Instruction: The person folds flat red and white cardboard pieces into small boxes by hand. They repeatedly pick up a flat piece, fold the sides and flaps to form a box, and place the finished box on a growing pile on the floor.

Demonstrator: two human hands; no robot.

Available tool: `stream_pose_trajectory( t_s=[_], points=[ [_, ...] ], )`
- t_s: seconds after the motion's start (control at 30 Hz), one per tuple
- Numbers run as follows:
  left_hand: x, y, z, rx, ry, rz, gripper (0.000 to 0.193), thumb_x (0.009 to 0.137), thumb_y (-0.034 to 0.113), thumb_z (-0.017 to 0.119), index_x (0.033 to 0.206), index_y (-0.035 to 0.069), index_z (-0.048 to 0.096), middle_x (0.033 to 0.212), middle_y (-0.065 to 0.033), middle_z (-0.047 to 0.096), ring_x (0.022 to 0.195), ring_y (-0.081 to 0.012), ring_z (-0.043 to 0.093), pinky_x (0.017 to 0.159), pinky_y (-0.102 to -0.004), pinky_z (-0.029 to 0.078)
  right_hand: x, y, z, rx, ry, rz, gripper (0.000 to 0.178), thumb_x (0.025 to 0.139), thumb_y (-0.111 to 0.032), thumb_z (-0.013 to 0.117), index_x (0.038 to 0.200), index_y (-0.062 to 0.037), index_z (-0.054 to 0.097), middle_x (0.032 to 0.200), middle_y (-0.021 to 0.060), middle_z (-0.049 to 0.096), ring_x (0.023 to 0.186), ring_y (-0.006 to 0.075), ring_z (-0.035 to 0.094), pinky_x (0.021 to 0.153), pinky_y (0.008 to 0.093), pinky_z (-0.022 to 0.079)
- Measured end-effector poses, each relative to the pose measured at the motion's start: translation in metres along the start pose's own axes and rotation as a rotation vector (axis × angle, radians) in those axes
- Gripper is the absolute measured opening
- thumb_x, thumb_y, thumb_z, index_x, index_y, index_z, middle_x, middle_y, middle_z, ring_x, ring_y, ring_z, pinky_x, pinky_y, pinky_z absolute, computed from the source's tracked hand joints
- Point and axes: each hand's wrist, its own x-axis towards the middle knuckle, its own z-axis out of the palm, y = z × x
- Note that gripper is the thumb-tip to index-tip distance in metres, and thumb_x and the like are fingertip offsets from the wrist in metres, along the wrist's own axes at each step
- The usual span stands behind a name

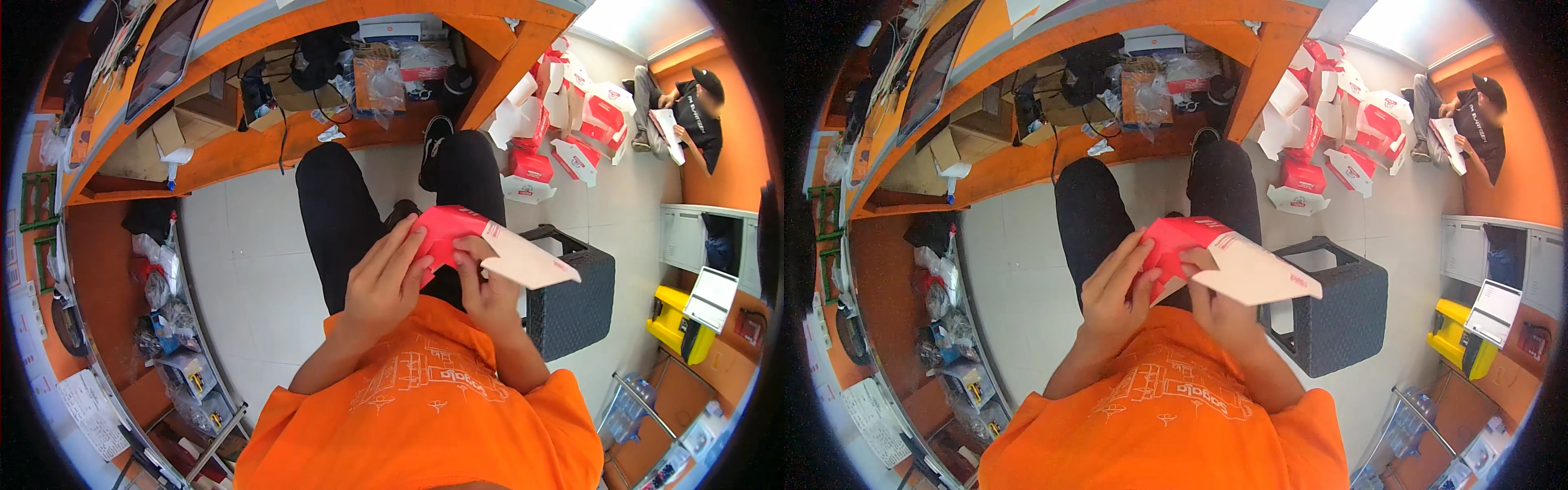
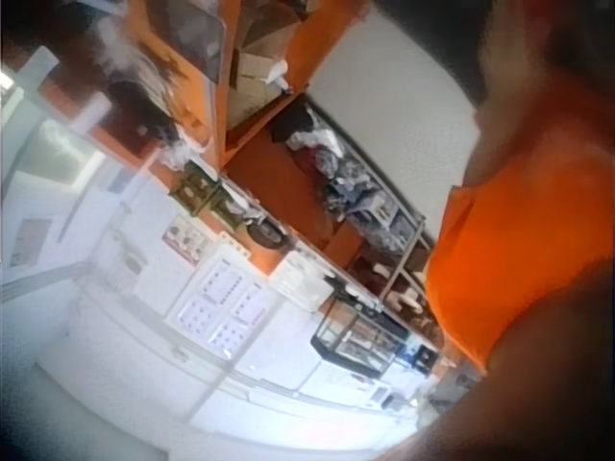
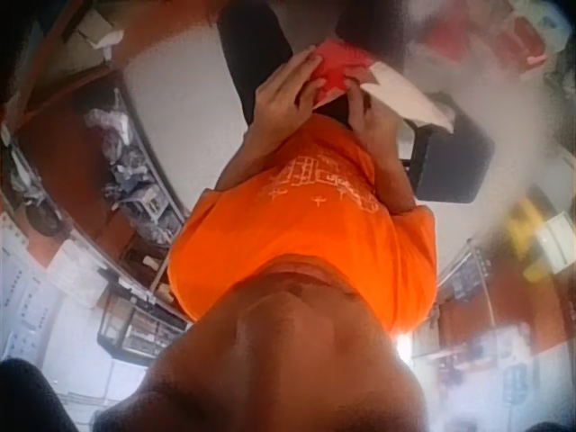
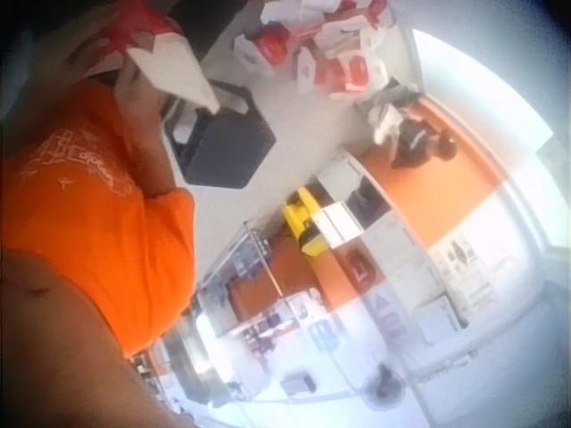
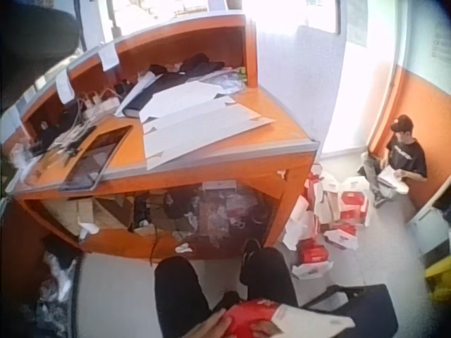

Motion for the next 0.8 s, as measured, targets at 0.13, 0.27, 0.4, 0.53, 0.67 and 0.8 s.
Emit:
stream_pose_trajectory(
  t_s=[0.13,0.27,0.4,0.53,0.67,0.8],
  points=[
    [-0.005,0.011,0.003,0.022,0.052,-0.046,0.036,0.080,0.002,0.072,0.113,-0.007,0.063,0.120,-0.0253,0.062,0.098,-0.0366,0.067,0.081,-0.0383,0.057,-0.015,-0.001,0.020,-0.078,0.096,-0.023,0.008,0.088,0.000,0.066,0.095,0.0002,0.063,0.082,0.0051,0.064,0.069,0.0116,0.056,0.060,0.0235,0.044],
    [-0.005,0.021,0.001,-0.115,0.048,-0.108,0.031,0.083,0.003,0.070,0.112,-0.007,0.064,0.120,-0.0264,0.062,0.104,-0.0362,0.067,0.085,-0.0373,0.055,-0.025,-0.005,0.024,0.575,0.260,0.304,0.022,0.090,-0.005,0.067,0.109,0.0027,0.060,0.092,0.0059,0.065,0.073,0.0119,0.058,0.064,0.0225,0.047],
    [-0.001,0.035,0.007,-0.189,0.070,-0.024,0.028,0.092,0.014,0.062,0.109,-0.009,0.064,0.122,-0.0279,0.061,0.108,-0.0411,0.064,0.089,-0.0387,0.053,-0.023,-0.004,0.004,0.623,0.260,0.281,0.031,0.091,-0.006,0.065,0.120,0.0026,0.056,0.108,0.0091,0.066,0.092,0.0135,0.062,0.082,0.0268,0.049],
    [0.021,0.030,-0.001,-0.301,-0.013,0.063,0.024,0.092,0.013,0.062,0.105,-0.007,0.065,0.119,-0.0253,0.063,0.112,-0.0391,0.062,0.096,-0.0423,0.048,-0.008,-0.005,-0.043,0.402,0.434,0.204,0.032,0.094,-0.007,0.061,0.123,0.0040,0.054,0.109,0.0111,0.065,0.097,0.0159,0.061,0.086,0.0294,0.048],
    [0.079,0.006,-0.032,-0.023,0.205,0.184,0.020,0.082,0.002,0.065,0.102,-0.002,0.067,0.112,-0.0170,0.066,0.110,-0.0352,0.060,0.098,-0.0441,0.044,0.046,0.056,-0.076,0.065,0.593,0.258,0.029,0.096,-0.016,0.061,0.117,0.0042,0.059,0.106,0.0127,0.066,0.099,0.0215,0.061,0.087,0.0341,0.047],
    [0.172,0.003,-0.076,0.358,0.303,0.344,0.024,0.086,0.009,0.066,0.109,0.002,0.066,0.118,-0.0148,0.064,0.113,-0.0331,0.058,0.100,-0.0406,0.042,0.130,0.160,-0.108,-0.714,0.286,0.013,0.025,0.082,-0.009,0.060,0.105,-0.0007,0.063,0.095,0.0214,0.064,0.096,0.0367,0.060,0.085,0.0444,0.044]
  ],
)
